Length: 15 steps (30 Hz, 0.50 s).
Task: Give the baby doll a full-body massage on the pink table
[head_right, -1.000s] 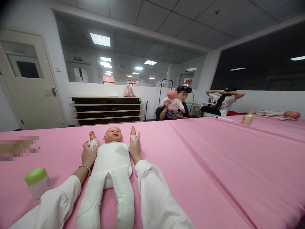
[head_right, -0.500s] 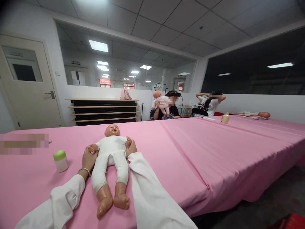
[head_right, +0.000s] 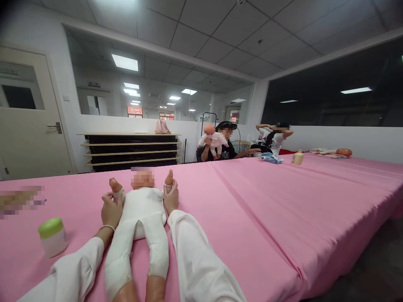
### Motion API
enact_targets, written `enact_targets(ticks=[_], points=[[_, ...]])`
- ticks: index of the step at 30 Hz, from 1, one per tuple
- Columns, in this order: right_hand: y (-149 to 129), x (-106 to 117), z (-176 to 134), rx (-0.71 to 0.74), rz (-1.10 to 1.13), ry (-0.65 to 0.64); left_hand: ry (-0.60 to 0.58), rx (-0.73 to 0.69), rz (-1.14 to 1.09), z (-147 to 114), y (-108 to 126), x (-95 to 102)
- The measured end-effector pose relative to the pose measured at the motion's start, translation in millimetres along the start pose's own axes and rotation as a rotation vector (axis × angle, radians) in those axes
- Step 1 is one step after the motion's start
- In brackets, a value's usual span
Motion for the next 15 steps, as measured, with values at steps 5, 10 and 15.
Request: enact_targets(ticks=[5,10,15], points=[[26.8,-22.4,18.3,-0.043,-0.018,-0.025,0.057,-0.217,0.032,23.4,13.2,-15.6],[56.2,-44.0,22.5,-0.108,-0.038,-0.174,-0.085,-0.099,0.123,47.9,0.1,-42.3],[85.0,-47.3,15.0,-0.291,-0.103,-0.208,-0.215,-0.013,0.218,52.7,-10.4,-56.3]])
Point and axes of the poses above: each hand's wrist, its own z-axis towards the middle knuckle, its own x-axis out of the back of the hand, y = z × x, the point moved 8 cm from there along z, towards the middle knuckle, and after that the axes turned 10 degrees about x, right-handed, at the moved point
